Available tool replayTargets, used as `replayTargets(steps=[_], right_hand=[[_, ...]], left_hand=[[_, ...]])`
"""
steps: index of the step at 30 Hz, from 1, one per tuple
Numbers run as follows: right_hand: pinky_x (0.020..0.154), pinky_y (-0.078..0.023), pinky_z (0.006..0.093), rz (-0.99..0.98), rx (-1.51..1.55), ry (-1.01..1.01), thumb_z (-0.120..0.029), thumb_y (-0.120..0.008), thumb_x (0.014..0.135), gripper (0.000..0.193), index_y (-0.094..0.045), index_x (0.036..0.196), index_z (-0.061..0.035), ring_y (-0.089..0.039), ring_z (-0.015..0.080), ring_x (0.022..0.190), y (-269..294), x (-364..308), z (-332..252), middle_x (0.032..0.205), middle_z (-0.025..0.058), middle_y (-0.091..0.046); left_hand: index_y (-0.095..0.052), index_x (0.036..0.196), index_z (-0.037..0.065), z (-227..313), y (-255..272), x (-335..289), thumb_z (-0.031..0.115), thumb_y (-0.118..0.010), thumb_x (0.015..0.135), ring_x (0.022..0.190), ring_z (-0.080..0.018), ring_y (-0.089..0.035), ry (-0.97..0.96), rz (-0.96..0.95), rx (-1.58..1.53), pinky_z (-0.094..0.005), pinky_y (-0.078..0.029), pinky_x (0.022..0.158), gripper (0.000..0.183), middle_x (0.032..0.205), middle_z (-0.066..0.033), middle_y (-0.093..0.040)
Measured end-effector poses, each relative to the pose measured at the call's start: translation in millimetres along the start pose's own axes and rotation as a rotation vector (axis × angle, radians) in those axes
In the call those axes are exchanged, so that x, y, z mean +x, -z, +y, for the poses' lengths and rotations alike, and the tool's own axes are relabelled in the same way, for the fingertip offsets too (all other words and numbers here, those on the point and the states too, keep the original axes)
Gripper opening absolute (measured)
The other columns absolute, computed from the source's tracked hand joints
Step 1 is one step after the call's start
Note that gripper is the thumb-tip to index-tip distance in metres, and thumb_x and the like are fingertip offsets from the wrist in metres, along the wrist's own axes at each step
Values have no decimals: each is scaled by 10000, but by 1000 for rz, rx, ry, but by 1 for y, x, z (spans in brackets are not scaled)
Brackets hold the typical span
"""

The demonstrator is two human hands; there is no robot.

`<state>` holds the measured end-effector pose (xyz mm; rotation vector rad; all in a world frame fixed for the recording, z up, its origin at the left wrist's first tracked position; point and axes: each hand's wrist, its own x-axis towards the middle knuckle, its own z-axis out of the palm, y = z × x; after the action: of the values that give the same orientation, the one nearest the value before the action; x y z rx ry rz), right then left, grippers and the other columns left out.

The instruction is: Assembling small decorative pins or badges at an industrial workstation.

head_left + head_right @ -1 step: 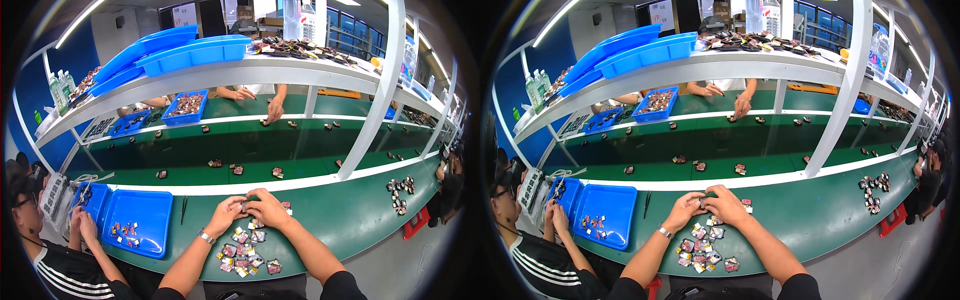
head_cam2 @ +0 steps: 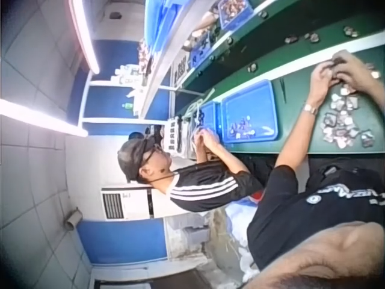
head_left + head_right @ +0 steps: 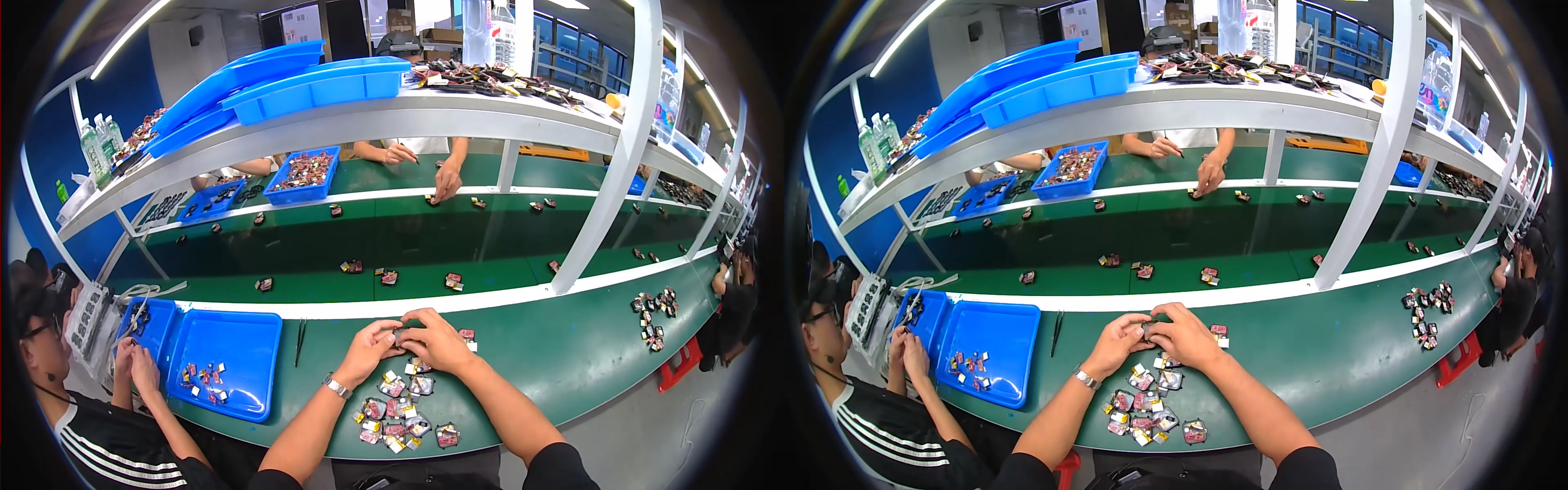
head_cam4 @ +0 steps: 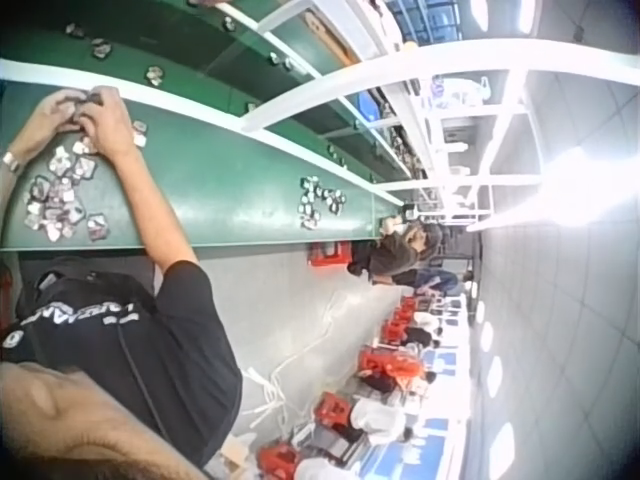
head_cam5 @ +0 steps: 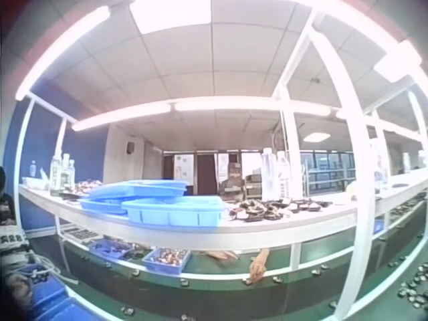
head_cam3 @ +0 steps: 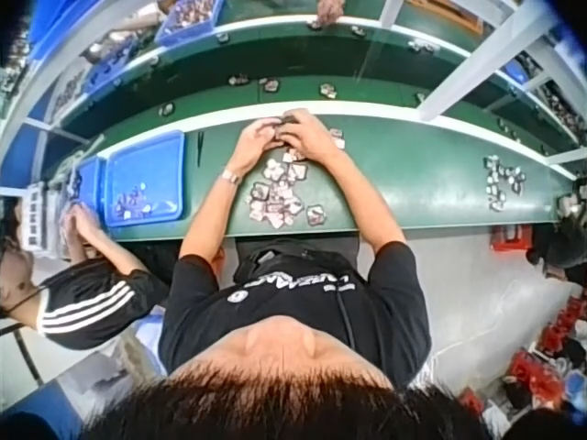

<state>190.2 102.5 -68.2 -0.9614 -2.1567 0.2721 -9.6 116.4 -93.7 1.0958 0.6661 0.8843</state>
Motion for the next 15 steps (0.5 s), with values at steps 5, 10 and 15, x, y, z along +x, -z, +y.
replayTargets(steps=[5,10,15], right_hand=[[939,-461,364,28,121,-149,-117,-698,786,100,-709,874,-71,-538,266,1126,-5,-2,-3,1148,81,-601],[958,-451,376,39,133,-139,-130,-689,787,112,-709,874,-62,-525,277,1148,-4,-5,-6,1175,93,-601],[954,-452,379,36,166,-63,-114,-680,787,72,-699,835,-63,-530,286,1143,1,-5,-10,1169,88,-604]], left_hand=[[-461,1295,-28,4,-2,-2,6,-500,954,1077,-208,-615,-1,-56,-52,-354,-527,948,346,1186,-141,-604],[-453,1316,-18,3,1,-4,-2,-528,935,1068,-185,-615,13,-111,-42,-330,-526,939,389,1208,-122,-593],[-462,1308,-9,-1,4,-2,5,-528,938,1049,-180,-622,40,-92,-39,-320,-535,919,376,1170,-111,-610]])
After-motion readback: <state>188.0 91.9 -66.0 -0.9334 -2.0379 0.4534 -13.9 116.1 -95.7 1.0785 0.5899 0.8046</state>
